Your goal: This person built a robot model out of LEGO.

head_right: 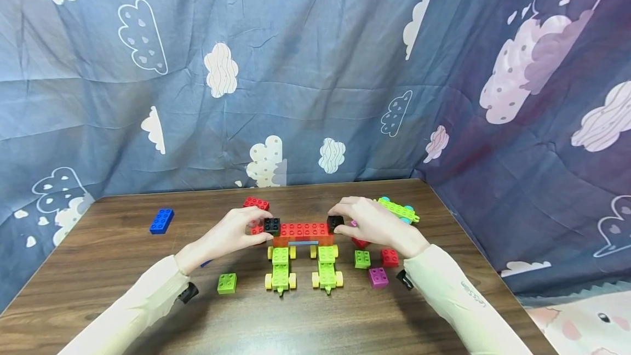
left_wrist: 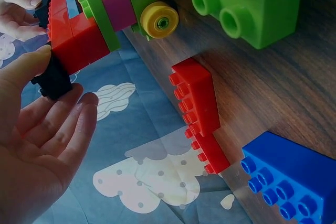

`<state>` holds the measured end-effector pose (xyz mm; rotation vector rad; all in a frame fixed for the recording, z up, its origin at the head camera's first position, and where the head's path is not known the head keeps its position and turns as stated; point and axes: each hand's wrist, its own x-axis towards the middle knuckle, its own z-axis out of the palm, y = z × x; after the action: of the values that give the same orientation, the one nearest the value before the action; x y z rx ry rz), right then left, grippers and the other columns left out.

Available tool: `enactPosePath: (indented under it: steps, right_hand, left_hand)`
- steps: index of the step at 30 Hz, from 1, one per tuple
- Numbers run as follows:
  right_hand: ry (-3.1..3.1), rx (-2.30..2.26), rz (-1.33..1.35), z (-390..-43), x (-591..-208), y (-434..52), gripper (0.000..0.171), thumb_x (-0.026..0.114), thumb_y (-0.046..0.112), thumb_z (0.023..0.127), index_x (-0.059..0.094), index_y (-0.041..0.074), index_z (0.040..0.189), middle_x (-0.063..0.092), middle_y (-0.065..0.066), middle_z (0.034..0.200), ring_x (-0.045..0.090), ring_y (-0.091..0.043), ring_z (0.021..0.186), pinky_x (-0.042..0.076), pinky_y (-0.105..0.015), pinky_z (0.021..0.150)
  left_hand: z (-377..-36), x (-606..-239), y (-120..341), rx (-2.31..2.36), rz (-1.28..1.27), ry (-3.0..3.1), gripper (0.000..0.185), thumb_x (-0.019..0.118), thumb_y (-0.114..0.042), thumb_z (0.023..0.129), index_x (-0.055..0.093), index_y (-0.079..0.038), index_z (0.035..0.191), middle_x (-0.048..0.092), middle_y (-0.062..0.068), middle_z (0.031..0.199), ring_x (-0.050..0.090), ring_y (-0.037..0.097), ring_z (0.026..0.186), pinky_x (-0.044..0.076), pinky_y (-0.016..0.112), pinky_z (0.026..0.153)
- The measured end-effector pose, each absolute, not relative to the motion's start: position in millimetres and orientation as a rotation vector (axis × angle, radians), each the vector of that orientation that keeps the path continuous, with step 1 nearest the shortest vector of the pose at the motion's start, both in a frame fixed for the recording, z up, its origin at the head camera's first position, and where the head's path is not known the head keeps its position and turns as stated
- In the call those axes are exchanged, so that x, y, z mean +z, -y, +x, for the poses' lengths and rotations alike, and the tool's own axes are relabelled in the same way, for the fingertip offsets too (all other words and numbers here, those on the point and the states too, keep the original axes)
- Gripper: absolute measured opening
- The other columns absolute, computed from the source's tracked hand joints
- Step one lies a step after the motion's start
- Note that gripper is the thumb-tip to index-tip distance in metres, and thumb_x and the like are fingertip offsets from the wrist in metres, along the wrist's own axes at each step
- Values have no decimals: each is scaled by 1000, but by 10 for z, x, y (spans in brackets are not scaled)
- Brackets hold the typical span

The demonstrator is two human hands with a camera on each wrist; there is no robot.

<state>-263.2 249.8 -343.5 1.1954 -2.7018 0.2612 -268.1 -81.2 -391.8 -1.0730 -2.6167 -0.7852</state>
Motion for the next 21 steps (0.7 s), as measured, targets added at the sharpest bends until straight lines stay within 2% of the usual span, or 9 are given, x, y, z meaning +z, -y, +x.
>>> enactPosePath:
  steps: [11, 21]
  right_hand:
    - [2686, 251, 1228, -2648, -3455, -2464, 28, 71, 30, 91, 70, 16, 116, 70, 7, 105, 65, -7, 93, 55, -31, 84]
    - [2687, 287, 1234, -2669, -3469, -2461, 27, 71, 28, 91, 71, 15, 115, 70, 7, 103, 63, -4, 86, 55, -27, 78]
  left_hand:
    - [-2680, -3927, 818, -814, -1069, 2634, 31, 78, -25, 86, 69, -10, 111, 65, 0, 89, 62, 21, 82, 48, 21, 72]
    - [-2694, -3927, 825, -805, -1085, 2622, 30, 78, -25, 86, 69, -9, 110, 66, 3, 88, 61, 20, 81, 47, 21, 70]
